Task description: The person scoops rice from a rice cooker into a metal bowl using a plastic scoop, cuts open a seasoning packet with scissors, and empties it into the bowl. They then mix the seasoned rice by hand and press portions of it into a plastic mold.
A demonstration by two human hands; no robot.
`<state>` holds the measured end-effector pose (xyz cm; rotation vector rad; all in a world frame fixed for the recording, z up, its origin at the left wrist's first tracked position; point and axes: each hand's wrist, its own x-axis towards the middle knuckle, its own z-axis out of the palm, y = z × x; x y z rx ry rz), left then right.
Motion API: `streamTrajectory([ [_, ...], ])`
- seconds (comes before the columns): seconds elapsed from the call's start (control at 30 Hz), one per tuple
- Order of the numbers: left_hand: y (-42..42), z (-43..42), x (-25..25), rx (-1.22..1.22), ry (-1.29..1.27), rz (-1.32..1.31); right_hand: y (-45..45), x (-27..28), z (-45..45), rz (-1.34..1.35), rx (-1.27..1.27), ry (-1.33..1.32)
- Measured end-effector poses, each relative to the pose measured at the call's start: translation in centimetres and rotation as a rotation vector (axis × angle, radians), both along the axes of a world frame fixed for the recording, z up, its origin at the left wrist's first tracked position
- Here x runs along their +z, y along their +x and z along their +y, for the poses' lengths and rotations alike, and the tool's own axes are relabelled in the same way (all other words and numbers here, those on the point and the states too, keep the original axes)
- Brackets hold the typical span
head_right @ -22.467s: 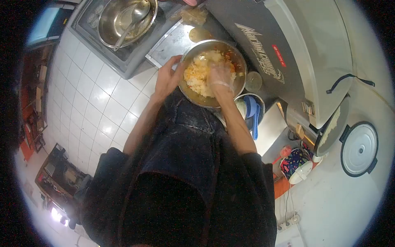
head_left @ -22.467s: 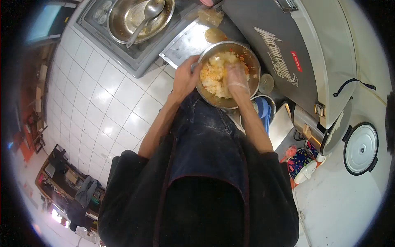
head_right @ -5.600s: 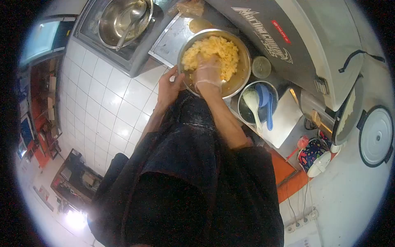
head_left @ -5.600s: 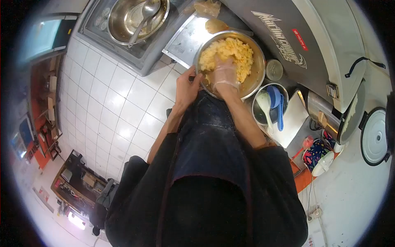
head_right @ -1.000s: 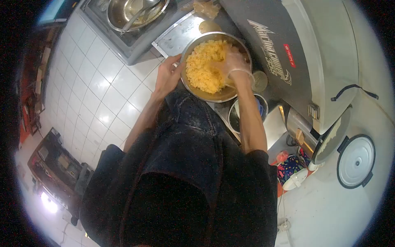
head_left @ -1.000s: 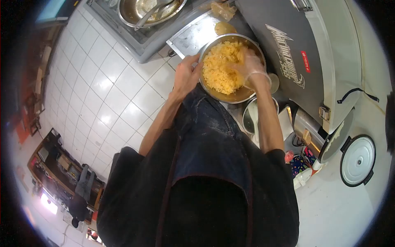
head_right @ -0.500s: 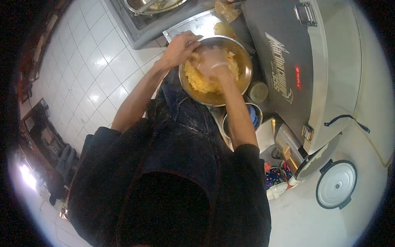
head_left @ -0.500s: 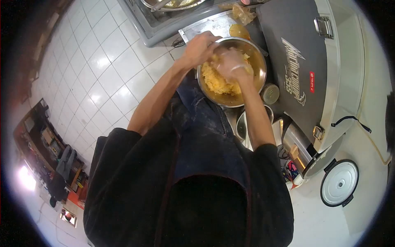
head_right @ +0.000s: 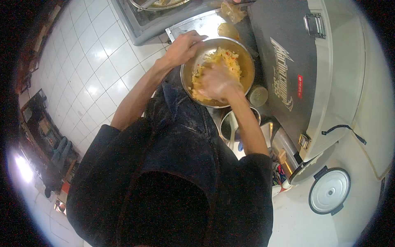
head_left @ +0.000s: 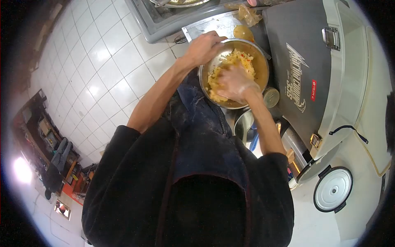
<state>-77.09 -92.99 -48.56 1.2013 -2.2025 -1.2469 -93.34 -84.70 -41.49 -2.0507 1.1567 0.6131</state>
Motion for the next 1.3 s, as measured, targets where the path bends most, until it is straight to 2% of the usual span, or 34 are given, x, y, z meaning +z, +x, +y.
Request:
streamTrajectory([
  [0.07, 0.0, 0.1, -0.2, 0.013, 0.003, 0.005, -2.2, 0.8, 1.7, 0.094, 0.064, 0.048],
  [0.13, 0.1, 0.3, -0.6, 0.045, 0.022, 0.036, -4.1, -1.6, 5.1, 0.139, -0.302, -0.307],
  [0.2, 0.0, 0.5, -0.2, 0.04, 0.032, 0.016, -4.7, -6.5, 5.5, 0.151, -0.327, -0.293],
  [0.3, 0.6, 0.5, -0.8, 0.03, 0.024, 0.016, -4.4, -6.6, 3.4, 0.258, -0.328, -0.264],
  [0.33, 0.6, 0.4, -0.8, 0.023, 0.018, 0.046, -5.1, -6.9, 2.2, 0.076, -0.506, -0.245],
  [0.43, 0.4, 0.7, -0.5, 0.076, 0.052, 0.05, -5.3, -4.8, 0.6, -0.56, -1.286, 0.347],
  [0.5, 0.3, 0.7, -0.4, 0.073, 0.042, 0.061, -3.1, -0.5, 1.0, -0.087, -0.731, 0.059],
  [0.53, 0.4, 0.8, -0.4, 0.083, 0.042, 0.068, -1.8, -0.7, 2.8, -0.024, -0.608, -0.149],
  [0.57, 0.4, 0.7, -0.4, 0.083, 0.041, 0.073, -0.8, -1.9, 3.3, -0.02, -0.608, -0.151],
  [0.63, 0.4, 0.7, -0.4, 0.06, 0.043, 0.053, 0.7, -3.9, 4.3, 0.277, -0.328, -0.336],
  [0.7, 0.7, 0.7, -0.3, 0.054, 0.048, 0.05, -0.9, -6.2, 3.4, 0.156, -0.458, -0.332],
  [0.77, 1.0, 1.1, -0.4, 0.035, 0.059, 0.05, -3.4, -6.8, 2.8, -0.097, -0.721, -0.116],
  [0.83, 0.8, 0.8, -0.7, 0.05, 0.067, 0.105, -3.6, -4.5, 1.9, -0.168, -0.822, 0.006],
  [0.9, 0.7, 0.6, -0.4, 0.044, 0.06, 0.095, -0.9, -1.2, 1.9, 0.019, -0.803, -0.159],
  [0.93, 0.7, 0.7, -0.2, 0.046, 0.066, 0.079, 0.5, -4.5, 4.3, 0.134, -0.587, -0.515],
  [1.03, 0.6, 0.7, -0.5, 0.037, 0.065, 0.07, 0.3, -7.1, 4.4, -0.014, -0.672, -0.426],
  [1.1, 0.8, 0.2, -0.7, 0.042, 0.077, 0.075, -1.0, -7.5, 3.8, -0.291, -1.145, -0.275],
  [1.13, 0.8, 0.7, -0.7, 0.044, 0.109, 0.086, -1.8, -4.4, 2.6, -0.202, -1.137, -0.135],
  [1.2, 0.7, 1.1, -1.0, 0.047, 0.097, 0.09, -1.8, 0.0, 1.3, 0.073, -0.95, -0.092],
  [1.23, 0.7, 0.9, -0.9, 0.068, 0.077, 0.088, -0.4, -0.7, 2.6, 0.075, -0.956, -0.102],
  [1.27, 0.7, 1.1, -0.2, 0.088, 0.088, 0.069, 1.3, -2.6, 4.9, 0.167, -0.792, -0.491],
  [1.3, 0.6, 1.2, 0.4, 0.084, 0.086, 0.072, 2.4, -3.2, 6.5, 0.203, -0.695, -0.677],
])
